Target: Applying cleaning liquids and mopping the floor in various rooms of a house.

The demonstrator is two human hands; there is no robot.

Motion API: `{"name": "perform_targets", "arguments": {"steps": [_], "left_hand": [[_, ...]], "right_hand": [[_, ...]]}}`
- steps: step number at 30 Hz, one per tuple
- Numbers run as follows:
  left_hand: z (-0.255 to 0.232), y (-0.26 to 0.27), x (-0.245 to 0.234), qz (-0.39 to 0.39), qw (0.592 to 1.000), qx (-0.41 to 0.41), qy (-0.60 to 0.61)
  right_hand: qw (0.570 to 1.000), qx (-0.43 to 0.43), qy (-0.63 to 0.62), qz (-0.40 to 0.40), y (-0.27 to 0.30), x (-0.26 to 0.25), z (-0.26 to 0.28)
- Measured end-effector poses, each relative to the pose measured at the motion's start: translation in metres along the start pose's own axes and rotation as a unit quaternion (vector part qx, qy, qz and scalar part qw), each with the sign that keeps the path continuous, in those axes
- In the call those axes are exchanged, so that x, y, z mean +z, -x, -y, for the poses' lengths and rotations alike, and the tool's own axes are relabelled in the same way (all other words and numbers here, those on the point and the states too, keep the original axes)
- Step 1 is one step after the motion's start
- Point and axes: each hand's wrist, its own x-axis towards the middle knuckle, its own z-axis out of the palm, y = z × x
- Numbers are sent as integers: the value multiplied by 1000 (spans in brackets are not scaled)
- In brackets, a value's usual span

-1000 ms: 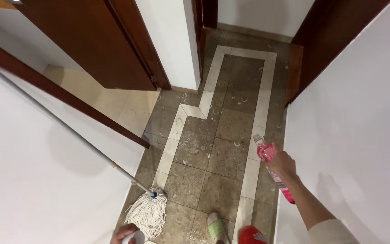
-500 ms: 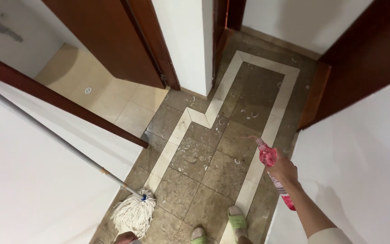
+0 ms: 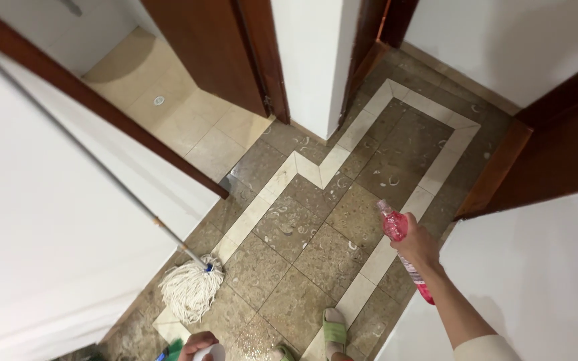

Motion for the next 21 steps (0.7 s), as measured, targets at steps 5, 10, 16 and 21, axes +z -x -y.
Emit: {"name": "perform_targets", "arguments": {"steps": [5,10,16,21], "left_hand": [[-61,19,15,-106,992,-59,-28],[-93,48,5,-215,975,-53,-33],[-137,34,-4,-214,960,-122,-135],[-103,-9,-9,-175,976,-81,-101]], "right_hand": [[999,-31,-23,-5,5,8,22],[995,-33,-98,-3,21,18,50],[981,-48,-183,-40,43,25,75],[963,-82,-251,-48,55,16,96]]}}
